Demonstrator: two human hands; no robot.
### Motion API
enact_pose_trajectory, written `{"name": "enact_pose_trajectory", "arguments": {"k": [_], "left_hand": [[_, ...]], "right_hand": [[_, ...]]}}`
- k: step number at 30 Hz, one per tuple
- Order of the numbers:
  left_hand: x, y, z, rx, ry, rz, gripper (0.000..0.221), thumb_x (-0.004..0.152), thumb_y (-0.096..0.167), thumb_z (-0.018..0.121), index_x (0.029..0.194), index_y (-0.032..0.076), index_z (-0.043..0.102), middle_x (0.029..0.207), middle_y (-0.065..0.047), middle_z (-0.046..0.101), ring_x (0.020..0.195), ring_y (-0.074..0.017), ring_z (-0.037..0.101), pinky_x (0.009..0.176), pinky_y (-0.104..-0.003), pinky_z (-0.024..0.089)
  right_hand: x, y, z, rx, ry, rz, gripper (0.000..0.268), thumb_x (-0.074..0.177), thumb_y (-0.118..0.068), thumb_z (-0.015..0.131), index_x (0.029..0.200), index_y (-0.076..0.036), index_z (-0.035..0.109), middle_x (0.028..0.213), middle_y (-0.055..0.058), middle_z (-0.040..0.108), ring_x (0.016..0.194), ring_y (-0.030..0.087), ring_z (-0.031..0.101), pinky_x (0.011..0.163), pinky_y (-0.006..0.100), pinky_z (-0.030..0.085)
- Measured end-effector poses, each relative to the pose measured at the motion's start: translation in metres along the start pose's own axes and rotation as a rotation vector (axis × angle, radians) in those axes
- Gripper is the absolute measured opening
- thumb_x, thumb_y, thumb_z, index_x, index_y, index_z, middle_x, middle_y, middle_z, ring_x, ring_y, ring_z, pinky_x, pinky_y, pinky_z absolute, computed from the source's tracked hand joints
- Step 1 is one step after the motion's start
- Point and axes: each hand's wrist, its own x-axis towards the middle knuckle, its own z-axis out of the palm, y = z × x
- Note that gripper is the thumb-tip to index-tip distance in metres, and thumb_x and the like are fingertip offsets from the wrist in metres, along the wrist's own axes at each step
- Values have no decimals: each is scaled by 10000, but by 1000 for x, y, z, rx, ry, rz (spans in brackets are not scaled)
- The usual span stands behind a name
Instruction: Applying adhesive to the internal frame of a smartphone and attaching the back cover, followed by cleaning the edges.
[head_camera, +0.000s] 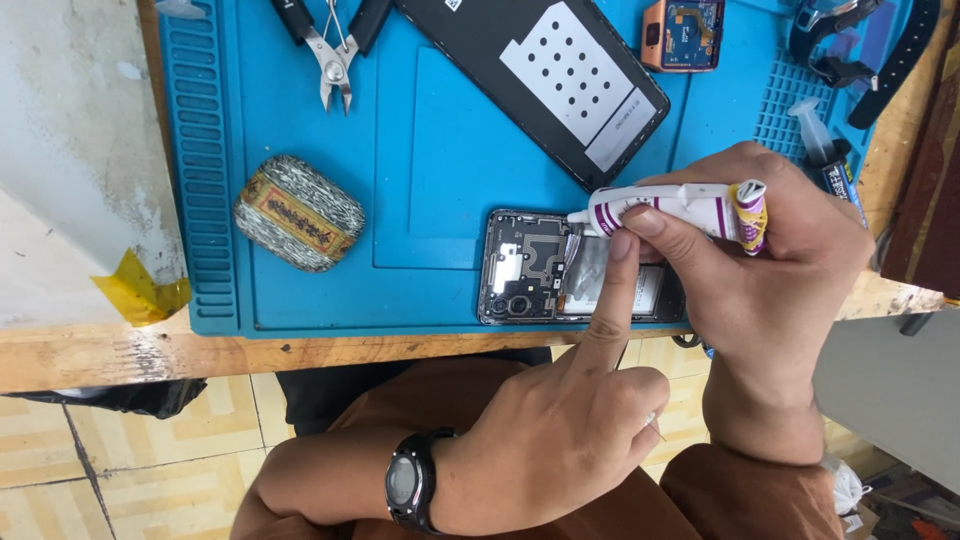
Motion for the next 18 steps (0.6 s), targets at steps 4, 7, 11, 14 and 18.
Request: {"name": "enact_pose_trajectory", "arguments": {"k": [4,7,11,14,18], "left_hand": [[2,1,2,-16,18,10,303,833,-3,618,800,53,322,1468,-413,43,577,-430,555,246,-387,298],[4,2,3,-14,-22,-20,279,822,14,607,782,58,334,1476,-397,13,539,-451,536,232,-416,286],[6,3,3,-33,-55,-26,306,817,21,624,790,60,322,1481,-386,-21,481,-422,508,237,-414,275],[8,4,2,-55,-89,-35,293,828,33,615,800,62,325,1487,-375,-51,503,-440,513,250,-435,287],[9,4,4,-66,-87,-18,277,839,20,603,829,51,328,1480,-386,-53,539,-448,523,252,-439,301]], "right_hand": [[-2,1,-1,10,13,31,154,881,28,731,899,110,602,860,193,619,711,203,574,612,253,430],[-3,3,-2,-1,33,33,152,876,28,742,895,106,612,854,187,621,711,204,576,615,252,428],[-5,5,-5,9,37,39,159,874,27,736,898,112,603,865,198,622,703,207,585,606,251,438],[-5,4,-6,54,32,57,162,873,40,715,896,122,576,877,215,620,704,226,610,600,256,486],[-8,8,-9,6,41,83,187,868,30,763,895,95,590,868,178,638,700,174,580,583,228,411]]}}
